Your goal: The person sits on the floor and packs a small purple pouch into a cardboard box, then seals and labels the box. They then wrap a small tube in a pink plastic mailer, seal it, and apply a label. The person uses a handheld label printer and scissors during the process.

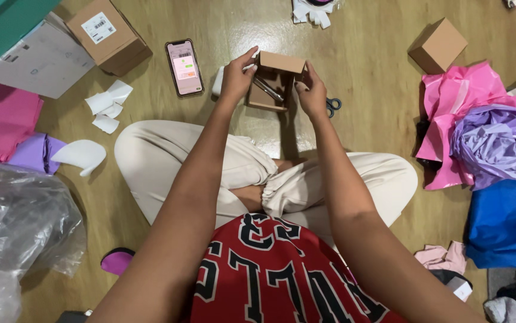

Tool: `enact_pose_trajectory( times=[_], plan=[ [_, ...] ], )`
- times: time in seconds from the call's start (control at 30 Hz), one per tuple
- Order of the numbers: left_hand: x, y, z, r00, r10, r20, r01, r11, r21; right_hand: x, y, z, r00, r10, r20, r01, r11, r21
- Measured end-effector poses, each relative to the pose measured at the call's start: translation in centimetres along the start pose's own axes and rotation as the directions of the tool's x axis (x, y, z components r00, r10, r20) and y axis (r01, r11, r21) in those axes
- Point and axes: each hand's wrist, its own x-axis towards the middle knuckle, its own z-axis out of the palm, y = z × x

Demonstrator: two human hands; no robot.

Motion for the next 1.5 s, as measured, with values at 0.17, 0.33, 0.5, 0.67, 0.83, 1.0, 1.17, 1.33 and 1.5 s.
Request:
enact_pose_trajectory(
  times=[0.17,0.33,0.5,0.67,0.83,1.0,1.17,1.33,1.5],
  plan=[
    [0.5,1.0,0.0,1.000,0.019,-0.017,-0.019,1.000,-0.022,1.3,-0.2,0.5,0.999,-0.034,0.011,0.034,0.998,-0.049],
    [-0.2,3.6,-0.6,1.000,0.015,-0.006,-0.014,0.993,0.120,0.3,-3.9,-0.1,1.000,0.015,0.010,-0.013,0.984,-0.176],
    [-2.7,3.1,-0.7,0.983,-0.181,0.028,0.164,0.938,0.305,-2.1,-4.5,0.5,0.999,0.034,0.021,-0.028,0.972,-0.233],
    [-5.9,0.8,0.2,0.987,-0.155,0.048,0.141,0.966,0.216,-5.0,-3.9,1.2,0.996,-0.046,0.078,0.065,0.962,-0.263],
    [-7.9,0.6,0.3,0.996,0.044,0.071,-0.058,0.976,0.208,-6.1,-5.2,0.6,0.984,-0.126,0.130,0.144,0.979,-0.142],
    [-8.5,1.2,0.5,0.987,-0.109,0.116,0.067,0.947,0.314,-6.3,-6.6,0.4,0.972,0.174,0.157,-0.153,0.979,-0.138],
    [-8.0,-0.4,1.6,0.994,-0.017,0.107,-0.042,0.854,0.519,-6.6,-4.7,1.0,0.995,0.018,0.095,0.001,0.980,-0.200],
    [-9.0,-2.7,2.7,0.985,0.003,0.173,-0.115,0.759,0.641,-7.4,-1.5,2.7,0.986,-0.154,0.064,0.166,0.862,-0.478],
    [-9.4,-3.4,3.6,0.976,-0.006,0.216,-0.163,0.635,0.755,-8.3,-0.3,4.0,0.990,0.046,0.130,0.037,0.822,-0.569]
  ],
)
